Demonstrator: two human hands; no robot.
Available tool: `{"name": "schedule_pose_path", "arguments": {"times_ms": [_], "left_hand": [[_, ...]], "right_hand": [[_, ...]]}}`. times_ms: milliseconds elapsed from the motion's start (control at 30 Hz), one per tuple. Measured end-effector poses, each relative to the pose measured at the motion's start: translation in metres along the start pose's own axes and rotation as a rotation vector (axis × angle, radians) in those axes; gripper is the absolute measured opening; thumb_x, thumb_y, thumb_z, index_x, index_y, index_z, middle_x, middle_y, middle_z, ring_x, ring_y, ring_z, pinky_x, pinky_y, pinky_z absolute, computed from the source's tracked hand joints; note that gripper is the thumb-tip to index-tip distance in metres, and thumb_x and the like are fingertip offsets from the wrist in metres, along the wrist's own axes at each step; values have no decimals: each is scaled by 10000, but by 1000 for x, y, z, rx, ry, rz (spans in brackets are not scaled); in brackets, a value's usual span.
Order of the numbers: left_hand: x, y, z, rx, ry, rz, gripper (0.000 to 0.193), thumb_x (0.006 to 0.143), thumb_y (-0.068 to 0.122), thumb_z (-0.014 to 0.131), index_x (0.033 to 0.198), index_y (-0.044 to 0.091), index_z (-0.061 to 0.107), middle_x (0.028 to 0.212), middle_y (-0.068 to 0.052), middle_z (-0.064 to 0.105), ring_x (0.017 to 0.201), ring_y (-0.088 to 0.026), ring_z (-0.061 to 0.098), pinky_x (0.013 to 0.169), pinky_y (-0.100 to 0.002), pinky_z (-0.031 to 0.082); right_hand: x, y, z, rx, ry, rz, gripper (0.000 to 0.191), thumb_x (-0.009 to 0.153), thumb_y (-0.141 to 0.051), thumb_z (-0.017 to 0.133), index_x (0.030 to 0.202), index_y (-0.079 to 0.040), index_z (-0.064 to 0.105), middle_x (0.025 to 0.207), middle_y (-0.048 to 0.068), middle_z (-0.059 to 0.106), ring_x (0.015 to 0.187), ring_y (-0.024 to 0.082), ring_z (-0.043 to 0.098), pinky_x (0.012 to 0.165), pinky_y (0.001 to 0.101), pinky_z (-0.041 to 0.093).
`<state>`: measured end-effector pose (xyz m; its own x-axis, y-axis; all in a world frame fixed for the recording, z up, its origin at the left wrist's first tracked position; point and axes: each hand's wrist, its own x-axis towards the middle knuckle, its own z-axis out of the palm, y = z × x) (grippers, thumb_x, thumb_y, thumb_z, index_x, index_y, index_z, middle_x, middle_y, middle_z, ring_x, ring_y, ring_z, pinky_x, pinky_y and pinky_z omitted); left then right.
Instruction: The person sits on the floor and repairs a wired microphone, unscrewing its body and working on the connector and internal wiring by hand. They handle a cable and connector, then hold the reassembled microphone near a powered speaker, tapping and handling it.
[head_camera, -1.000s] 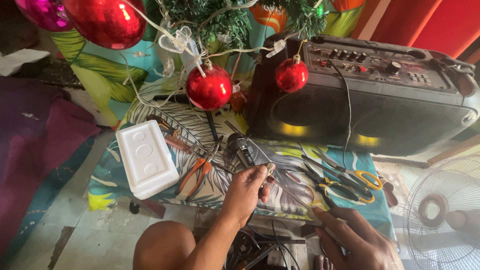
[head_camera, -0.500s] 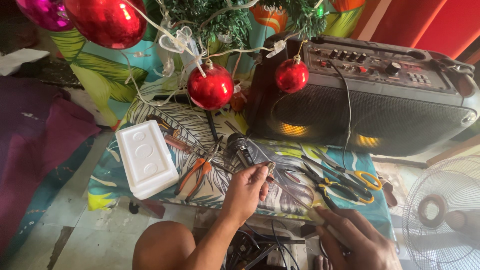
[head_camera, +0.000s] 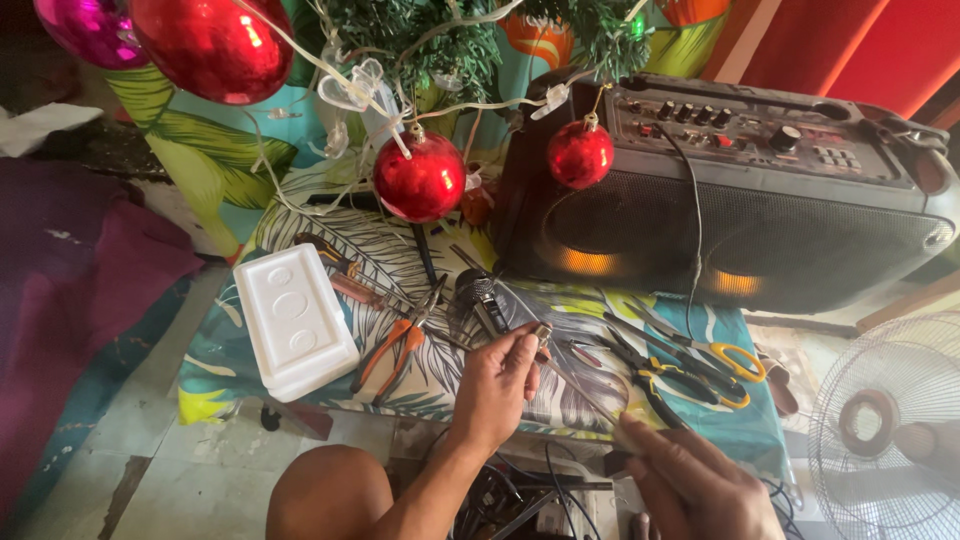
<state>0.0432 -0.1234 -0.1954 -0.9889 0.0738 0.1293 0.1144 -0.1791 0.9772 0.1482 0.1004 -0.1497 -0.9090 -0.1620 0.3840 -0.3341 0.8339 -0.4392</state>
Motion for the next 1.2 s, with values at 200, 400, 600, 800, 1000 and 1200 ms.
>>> {"name": "schedule_pose_path", "arguments": {"times_ms": [200,400,600,800,1000,1200], "left_hand": [[1,-8,-1,44,16,24,357,1063,266,517,1295,68,704,657,19,601,561,-57,536,507,-229,454],[7,-10,-3,52,33,18,345,1083,264,513,1175,19,738,658,13,614,539,-77,537,488,-241,467],[2,1,-7,42,90,30,341,1070,270,520,1222,52,735,635,25,566,548,-58,521,502,-221,446],[5,6,-5,39,44,49,343,1056,276,519,1231,60,721,644,35,574,542,-57,517,490,-227,445],[0,7,-4,36,25,75,353,1067,281,508,1243,50,709,640,28,554,550,-58,510,499,-230,428],[1,1,-6,98,37,97,350,1058,284,521,1257,60,701,642,25,570,558,-60,538,508,-224,448]], "right_hand": [[-1,42,7,733,-207,625,435,985,-156,696,1410,-69,675,979,188,814,689,265,564,667,374,429],[3,25,9,454,-128,21,494,897,-128,782,1362,-76,622,1079,121,773,1026,229,770,864,296,546],[6,-13,13,-148,41,-194,483,824,-167,763,1300,-220,693,1059,51,770,835,195,800,713,337,657],[6,-7,15,-27,-47,-130,495,838,-115,697,1329,-166,700,1033,93,788,860,199,782,750,344,640],[4,13,17,118,49,-218,433,908,-91,667,1340,-120,678,1045,91,799,984,212,765,875,330,582],[1,19,19,193,24,-99,449,890,-78,709,1335,-116,666,1097,106,769,1000,220,773,875,334,586]]}}
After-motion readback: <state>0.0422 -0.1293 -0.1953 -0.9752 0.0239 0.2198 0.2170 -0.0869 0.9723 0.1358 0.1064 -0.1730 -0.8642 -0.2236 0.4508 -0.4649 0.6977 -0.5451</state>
